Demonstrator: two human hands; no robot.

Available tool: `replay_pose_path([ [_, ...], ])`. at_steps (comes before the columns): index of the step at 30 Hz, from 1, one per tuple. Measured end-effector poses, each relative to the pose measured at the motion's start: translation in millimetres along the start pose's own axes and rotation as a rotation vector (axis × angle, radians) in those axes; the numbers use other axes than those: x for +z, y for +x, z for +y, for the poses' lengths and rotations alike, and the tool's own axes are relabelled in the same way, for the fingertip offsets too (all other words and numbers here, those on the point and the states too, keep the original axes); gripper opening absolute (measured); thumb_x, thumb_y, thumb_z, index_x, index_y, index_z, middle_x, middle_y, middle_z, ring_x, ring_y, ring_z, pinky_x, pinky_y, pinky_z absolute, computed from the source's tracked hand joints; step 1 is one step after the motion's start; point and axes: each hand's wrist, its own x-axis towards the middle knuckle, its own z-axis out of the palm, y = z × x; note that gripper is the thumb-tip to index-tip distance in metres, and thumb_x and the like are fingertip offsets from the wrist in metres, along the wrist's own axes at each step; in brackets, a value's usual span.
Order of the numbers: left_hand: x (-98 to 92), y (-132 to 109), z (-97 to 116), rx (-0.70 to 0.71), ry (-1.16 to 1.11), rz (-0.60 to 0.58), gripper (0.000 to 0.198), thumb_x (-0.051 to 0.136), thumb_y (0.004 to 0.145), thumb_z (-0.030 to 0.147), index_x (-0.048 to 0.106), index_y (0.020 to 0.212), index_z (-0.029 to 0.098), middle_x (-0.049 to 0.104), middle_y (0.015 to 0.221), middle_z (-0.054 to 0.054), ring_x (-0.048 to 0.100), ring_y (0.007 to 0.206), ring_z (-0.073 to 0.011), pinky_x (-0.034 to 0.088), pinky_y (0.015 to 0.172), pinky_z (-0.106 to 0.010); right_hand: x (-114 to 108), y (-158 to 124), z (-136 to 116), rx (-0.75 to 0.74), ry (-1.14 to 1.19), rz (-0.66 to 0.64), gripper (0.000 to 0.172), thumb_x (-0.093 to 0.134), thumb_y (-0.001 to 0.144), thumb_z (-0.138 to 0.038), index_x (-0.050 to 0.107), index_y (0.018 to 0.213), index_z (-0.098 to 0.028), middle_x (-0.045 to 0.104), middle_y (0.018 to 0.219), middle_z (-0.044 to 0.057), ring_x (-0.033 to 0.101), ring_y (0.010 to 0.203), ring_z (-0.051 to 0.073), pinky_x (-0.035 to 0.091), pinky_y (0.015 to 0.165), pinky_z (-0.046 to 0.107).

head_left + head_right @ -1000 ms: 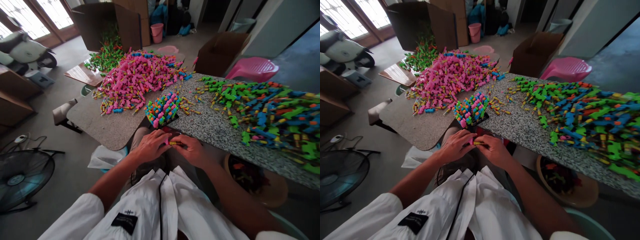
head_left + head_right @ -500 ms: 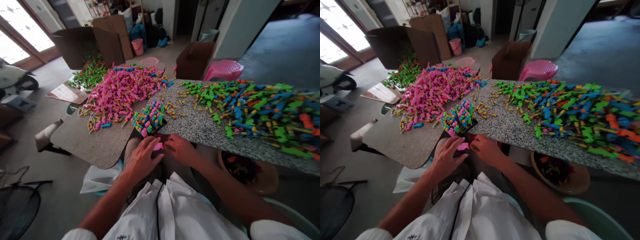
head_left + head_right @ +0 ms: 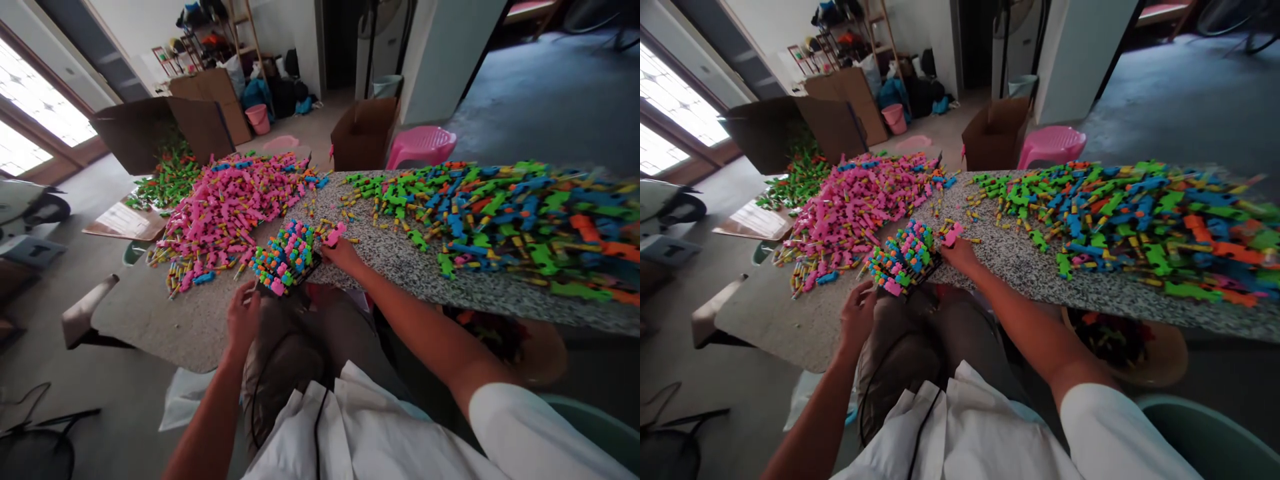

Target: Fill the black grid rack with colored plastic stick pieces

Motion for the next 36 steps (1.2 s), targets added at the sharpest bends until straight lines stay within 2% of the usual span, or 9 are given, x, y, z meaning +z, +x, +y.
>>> replay_pose_path([
  [4, 7.6, 19, -15, -0.122, -0.132, -0.051, 0.053, 0.070, 0.084, 0.049, 0.071, 0.125, 0.016, 0.075, 0.090, -0.008, 0.068, 0.072, -0.0189, 0.055, 0.067, -0.030, 14, 12, 2, 0.043, 0.080, -0.050, 0.014, 0.066, 0.090, -0.033, 0.068, 0.090, -0.019, 0.075, 0.077, 0.003, 0.070, 0.066, 0.019, 0.053, 0.062, 0.026],
  [7, 6.9, 18, -16, -0.123, -0.131, 0.027, 0.049, 0.069, 0.084, 0.048, 0.073, 0.123, 0.018, 0.075, 0.084, -0.006, 0.067, 0.069, -0.0177, 0.053, 0.064, -0.028, 11, 11, 6, 0.070, 0.066, -0.062, 0.020, 0.065, 0.093, -0.040, 0.064, 0.087, -0.020, 0.070, 0.069, 0.000, 0.066, 0.060, 0.017, 0.048, 0.057, 0.025],
  [11, -3.0, 9, -9, -0.086, -0.115, 0.194, 0.039, 0.065, 0.085, 0.042, 0.075, 0.117, 0.021, 0.075, 0.088, -0.003, 0.068, 0.070, -0.0156, 0.055, 0.067, -0.027, -2, 13, 12, 0.021, -0.212, 0.040, 0.035, 0.057, 0.098, -0.049, 0.061, 0.079, -0.020, 0.067, 0.070, 0.002, 0.061, 0.067, 0.017, 0.041, 0.061, 0.025],
  [15, -13.6, 4, 3, -0.056, -0.145, 0.283, 0.039, 0.064, 0.086, 0.041, 0.073, 0.116, 0.019, 0.075, 0.089, -0.003, 0.070, 0.074, -0.0158, 0.058, 0.071, -0.028, -3, 25, 10, 0.014, -0.439, 0.148, 0.030, 0.045, 0.104, -0.036, 0.067, 0.096, -0.018, 0.075, 0.092, 0.009, 0.065, 0.082, 0.020, 0.042, 0.070, 0.027],
  [19, -18.1, 0, 15, -0.003, -0.111, 0.285, 0.037, 0.063, 0.088, 0.042, 0.073, 0.116, 0.019, 0.075, 0.089, -0.003, 0.071, 0.074, -0.0162, 0.059, 0.072, -0.029, 11, 43, -5, 0.093, -0.535, 0.104, 0.036, 0.045, 0.105, -0.040, 0.071, 0.114, -0.017, 0.077, 0.108, 0.016, 0.071, 0.098, 0.026, 0.047, 0.082, 0.031],
  [23, -18.8, -7, 17, 0.035, -0.083, 0.240, 0.037, 0.063, 0.090, 0.042, 0.072, 0.119, 0.020, 0.076, 0.091, -0.004, 0.071, 0.075, -0.0165, 0.058, 0.073, -0.029, 18, 60, -27, 0.190, -0.577, 0.039, 0.051, 0.052, 0.100, -0.056, 0.077, 0.114, -0.014, 0.076, 0.118, 0.023, 0.072, 0.113, 0.033, 0.051, 0.089, 0.035],
  [27, -21.4, -13, 17, 0.084, -0.069, 0.215, 0.037, 0.065, 0.092, 0.044, 0.071, 0.120, 0.021, 0.075, 0.099, -0.006, 0.072, 0.083, -0.0183, 0.059, 0.077, -0.031, 14, 70, -40, 0.208, -0.600, -0.023, 0.046, 0.065, 0.092, -0.051, 0.078, 0.118, -0.015, 0.075, 0.125, 0.022, 0.071, 0.119, 0.033, 0.052, 0.093, 0.034],
  [32, -28.7, -16, 26, 0.140, -0.084, 0.258, 0.035, 0.065, 0.093, 0.045, 0.071, 0.119, 0.021, 0.074, 0.103, -0.007, 0.072, 0.089, -0.0196, 0.060, 0.077, -0.031, 1, 76, -34, 0.267, -0.521, 0.041, 0.051, 0.071, 0.087, -0.053, 0.077, 0.119, -0.014, 0.075, 0.123, 0.022, 0.071, 0.116, 0.032, 0.051, 0.090, 0.033],
  [36, -33.7, -22, 49, 0.224, -0.128, 0.296, 0.031, 0.065, 0.093, 0.042, 0.070, 0.116, 0.021, 0.073, 0.109, -0.007, 0.072, 0.092, -0.0191, 0.061, 0.080, -0.032, -27, 61, -31, 0.197, -0.375, 0.170, 0.036, 0.066, 0.089, -0.046, 0.075, 0.104, -0.014, 0.077, 0.103, 0.014, 0.071, 0.094, 0.026, 0.049, 0.078, 0.030],
])
